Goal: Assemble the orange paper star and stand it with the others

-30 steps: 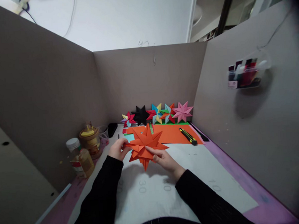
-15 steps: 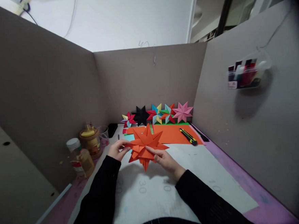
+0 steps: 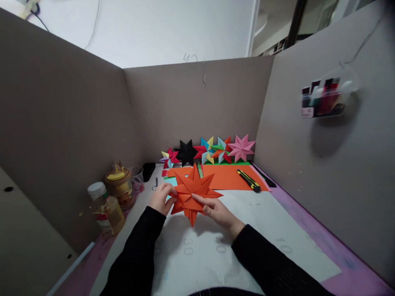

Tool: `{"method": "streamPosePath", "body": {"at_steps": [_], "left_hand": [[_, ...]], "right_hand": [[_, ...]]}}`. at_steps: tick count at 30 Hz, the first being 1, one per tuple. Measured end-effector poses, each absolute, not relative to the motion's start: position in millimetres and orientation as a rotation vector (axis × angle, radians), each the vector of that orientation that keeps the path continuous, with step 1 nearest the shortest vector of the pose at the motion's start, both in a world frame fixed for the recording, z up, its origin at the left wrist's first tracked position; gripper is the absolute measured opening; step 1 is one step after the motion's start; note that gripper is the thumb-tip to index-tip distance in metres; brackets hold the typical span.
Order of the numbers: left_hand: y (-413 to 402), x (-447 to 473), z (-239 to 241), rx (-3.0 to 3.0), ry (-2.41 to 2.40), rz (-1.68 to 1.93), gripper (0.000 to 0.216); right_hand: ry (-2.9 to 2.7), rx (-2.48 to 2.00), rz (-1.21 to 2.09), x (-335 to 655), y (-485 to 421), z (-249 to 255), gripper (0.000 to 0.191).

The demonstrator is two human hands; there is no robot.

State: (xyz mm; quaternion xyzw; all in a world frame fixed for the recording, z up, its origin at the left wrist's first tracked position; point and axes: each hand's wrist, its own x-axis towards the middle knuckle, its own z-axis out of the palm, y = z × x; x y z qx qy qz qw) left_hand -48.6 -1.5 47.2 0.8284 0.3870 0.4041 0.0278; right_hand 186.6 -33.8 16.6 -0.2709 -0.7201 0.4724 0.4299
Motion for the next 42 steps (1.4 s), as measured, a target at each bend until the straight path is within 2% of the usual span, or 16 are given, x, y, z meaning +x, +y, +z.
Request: {"method": "streamPosePath", "body": {"at_steps": [9,21,25,38,42], "left_hand": [[3.1,-54.4,43.9,2.229,1.102,1.408,0.009],[-1.6,-38.8,37.9,1.932,1.388,1.617,0.027],[-3.9,-39.3,40.1,2.049,1.367,1.534,0.021],[-6.0,-47.3,47.9,2.016,1.301,1.244,0.035],[-8.1,-48.0,53.0,2.067,1.233,1.204,0.03]], "right_hand": [[-1.79,-0.664,1.185,187.1,-33.2,16.1,0.062],[-1.844,-0.665,1.173,185.0,-35.2,19.8,0.066],[-1.845,-0.666,1.166,185.7,-34.7,19.8,0.067],[-1.852,-0.606,1.175,186.8,-33.8,19.1,0.062],[-1.853,-0.603,1.181,187.0,-33.5,17.8,0.059]]}}
